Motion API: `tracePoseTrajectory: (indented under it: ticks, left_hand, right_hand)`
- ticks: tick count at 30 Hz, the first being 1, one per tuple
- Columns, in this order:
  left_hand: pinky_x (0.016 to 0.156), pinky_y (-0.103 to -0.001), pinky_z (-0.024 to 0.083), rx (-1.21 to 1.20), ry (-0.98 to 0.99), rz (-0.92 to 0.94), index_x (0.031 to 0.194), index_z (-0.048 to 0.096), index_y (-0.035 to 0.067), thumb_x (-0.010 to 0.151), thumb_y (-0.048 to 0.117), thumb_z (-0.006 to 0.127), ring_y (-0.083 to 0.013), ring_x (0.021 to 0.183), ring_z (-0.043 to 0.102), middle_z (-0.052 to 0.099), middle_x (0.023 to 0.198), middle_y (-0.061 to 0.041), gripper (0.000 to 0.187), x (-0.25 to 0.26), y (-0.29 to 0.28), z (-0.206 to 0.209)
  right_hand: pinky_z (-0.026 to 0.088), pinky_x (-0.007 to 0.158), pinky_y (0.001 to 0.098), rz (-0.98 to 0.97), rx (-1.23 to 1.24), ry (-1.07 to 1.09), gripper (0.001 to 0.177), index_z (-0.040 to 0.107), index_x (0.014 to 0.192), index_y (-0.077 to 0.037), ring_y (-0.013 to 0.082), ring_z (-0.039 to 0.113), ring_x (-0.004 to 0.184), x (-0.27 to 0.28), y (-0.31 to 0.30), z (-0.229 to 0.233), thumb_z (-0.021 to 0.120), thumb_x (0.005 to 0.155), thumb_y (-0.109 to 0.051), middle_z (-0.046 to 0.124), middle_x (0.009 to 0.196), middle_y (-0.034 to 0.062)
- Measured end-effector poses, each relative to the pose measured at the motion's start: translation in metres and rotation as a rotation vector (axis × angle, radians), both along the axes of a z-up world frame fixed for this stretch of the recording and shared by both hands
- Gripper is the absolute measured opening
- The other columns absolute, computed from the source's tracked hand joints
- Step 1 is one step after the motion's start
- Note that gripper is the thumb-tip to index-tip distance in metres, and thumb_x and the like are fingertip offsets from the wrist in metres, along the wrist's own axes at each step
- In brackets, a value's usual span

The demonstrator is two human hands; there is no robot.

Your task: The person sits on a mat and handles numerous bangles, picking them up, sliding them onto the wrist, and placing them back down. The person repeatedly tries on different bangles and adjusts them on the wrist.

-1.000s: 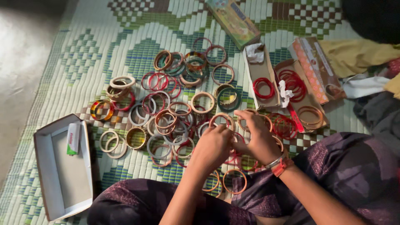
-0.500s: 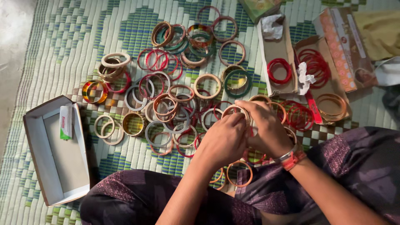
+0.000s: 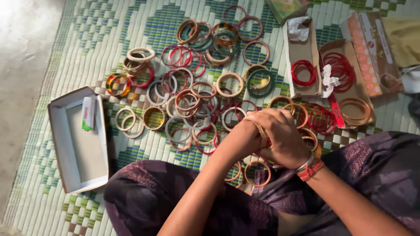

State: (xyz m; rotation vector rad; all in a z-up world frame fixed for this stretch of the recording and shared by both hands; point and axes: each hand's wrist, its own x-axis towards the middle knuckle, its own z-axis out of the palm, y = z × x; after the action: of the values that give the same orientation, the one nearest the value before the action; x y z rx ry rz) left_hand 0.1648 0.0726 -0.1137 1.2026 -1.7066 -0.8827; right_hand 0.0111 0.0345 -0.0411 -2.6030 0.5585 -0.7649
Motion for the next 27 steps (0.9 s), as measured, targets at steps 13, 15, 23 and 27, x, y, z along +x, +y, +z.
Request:
tracePoseTrajectory:
  ticks: [13, 15, 23, 27]
  left_hand:
    - [0.072, -0.033, 0.055, 0.494, 0.47, -0.213, 0.108, 0.071, 0.002, 0.091, 0.001, 0.061, -0.0139, 0.087, 0.063, 0.071, 0.1, -0.007, 0.019, 0.009, 0.03, 0.006]
    - [0.071, -0.033, 0.055, 0.531, 0.49, -0.181, 0.111, 0.07, 0.001, 0.093, 0.001, 0.064, -0.0136, 0.089, 0.063, 0.07, 0.104, -0.008, 0.02, 0.012, 0.03, 0.022]
    - [0.1, -0.04, 0.055, 0.28, 1.364, -0.125, 0.157, 0.032, 0.011, 0.104, 0.022, 0.06, -0.027, 0.133, 0.057, 0.048, 0.152, -0.016, 0.06, 0.048, 0.025, 0.085]
    - [0.11, -0.041, 0.053, 0.194, 1.51, -0.338, 0.168, 0.021, 0.007, 0.109, 0.018, 0.061, -0.0326, 0.137, 0.057, 0.044, 0.157, -0.024, 0.072, 0.043, 0.032, 0.091]
  right_hand:
    - [0.035, 0.11, 0.0485, -0.005, 0.157, 0.056, 0.108, 0.05, 0.135, -0.014, 0.0358, 0.05, 0.126, 0.005, 0.034, 0.046, 0.099, 0.04, -0.029, 0.061, 0.132, 0.0084]
    - [0.035, 0.108, 0.05, -0.03, 0.068, 0.079, 0.111, 0.052, 0.135, -0.013, 0.0408, 0.047, 0.124, 0.011, 0.033, 0.052, 0.1, 0.036, -0.029, 0.061, 0.132, 0.0116]
    - [0.041, 0.106, 0.0377, -0.084, 1.211, -0.852, 0.078, 0.05, 0.142, -0.011, 0.0181, 0.052, 0.127, 0.032, 0.039, 0.046, 0.09, 0.078, -0.033, 0.059, 0.134, 0.0022]
    - [0.038, 0.106, 0.0275, 0.209, 1.757, -1.071, 0.051, 0.054, 0.14, -0.019, 0.0046, 0.049, 0.126, 0.059, 0.056, 0.018, 0.083, 0.098, -0.015, 0.054, 0.126, -0.0114]
